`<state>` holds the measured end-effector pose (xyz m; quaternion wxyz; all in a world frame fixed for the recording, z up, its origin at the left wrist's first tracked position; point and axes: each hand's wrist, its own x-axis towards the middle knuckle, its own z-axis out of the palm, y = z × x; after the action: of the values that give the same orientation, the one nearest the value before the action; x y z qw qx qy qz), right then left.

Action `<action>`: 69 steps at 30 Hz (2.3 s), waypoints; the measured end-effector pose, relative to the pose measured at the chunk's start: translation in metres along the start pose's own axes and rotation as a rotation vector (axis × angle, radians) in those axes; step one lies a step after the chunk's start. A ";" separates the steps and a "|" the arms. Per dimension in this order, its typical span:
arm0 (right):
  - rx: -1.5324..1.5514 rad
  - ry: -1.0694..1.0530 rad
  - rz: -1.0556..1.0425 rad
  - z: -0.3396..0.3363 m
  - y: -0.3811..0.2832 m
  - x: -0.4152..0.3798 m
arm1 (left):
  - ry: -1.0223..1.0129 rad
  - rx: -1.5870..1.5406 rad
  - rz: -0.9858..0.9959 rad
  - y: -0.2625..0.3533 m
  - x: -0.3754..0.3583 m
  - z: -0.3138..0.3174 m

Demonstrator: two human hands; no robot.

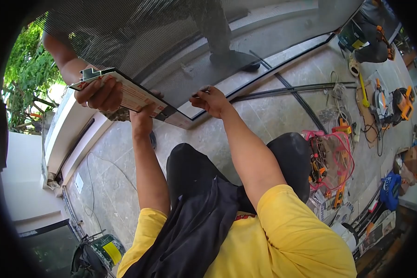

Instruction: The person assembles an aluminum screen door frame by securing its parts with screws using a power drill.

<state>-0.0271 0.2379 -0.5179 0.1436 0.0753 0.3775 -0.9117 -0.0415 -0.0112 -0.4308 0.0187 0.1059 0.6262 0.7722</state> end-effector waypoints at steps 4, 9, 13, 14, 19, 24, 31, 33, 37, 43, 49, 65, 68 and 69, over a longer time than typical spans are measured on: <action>-0.009 0.172 0.059 -0.007 0.014 0.001 | 0.004 0.062 -0.019 0.005 -0.002 -0.001; -0.052 0.229 0.161 -0.031 0.033 0.016 | 0.045 0.063 -0.044 0.012 -0.004 0.007; 0.015 0.297 0.170 -0.035 0.042 0.014 | 0.011 0.042 -0.021 0.010 -0.003 0.004; 0.044 0.298 0.176 -0.039 0.046 0.013 | -0.010 0.072 -0.026 0.009 -0.002 -0.001; -0.002 0.373 0.187 -0.052 0.063 0.018 | -0.032 0.054 -0.030 0.006 -0.002 0.000; -0.012 0.460 0.227 -0.064 0.080 0.023 | -0.016 0.063 -0.039 0.002 -0.004 -0.007; -0.038 0.469 0.232 -0.083 0.097 0.034 | 0.072 0.143 -0.055 0.003 -0.010 -0.001; -0.026 0.451 0.238 -0.088 0.104 0.034 | 0.122 0.194 -0.042 0.001 -0.011 -0.001; -0.032 0.521 0.219 -0.084 0.106 0.037 | 0.124 0.144 -0.007 0.002 -0.012 0.003; -0.261 0.751 0.247 -0.072 0.102 0.030 | 0.168 0.169 -0.054 0.003 -0.014 0.005; -0.424 0.820 0.096 -0.077 0.105 0.027 | 0.119 0.132 -0.017 0.000 -0.012 -0.002; -0.820 0.955 -0.053 -0.106 0.102 0.048 | 0.132 0.121 0.051 -0.018 -0.011 -0.022; -0.824 1.140 -0.050 -0.083 0.091 0.042 | 0.131 0.084 0.065 -0.020 -0.011 -0.025; -0.823 1.146 -0.047 -0.078 0.088 0.036 | 0.120 0.144 0.026 -0.021 -0.013 -0.029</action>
<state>-0.0310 0.2261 -0.6404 -0.0804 0.4749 0.7094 -0.5146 -0.0365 -0.0370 -0.4584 -0.0367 0.0689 0.6788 0.7302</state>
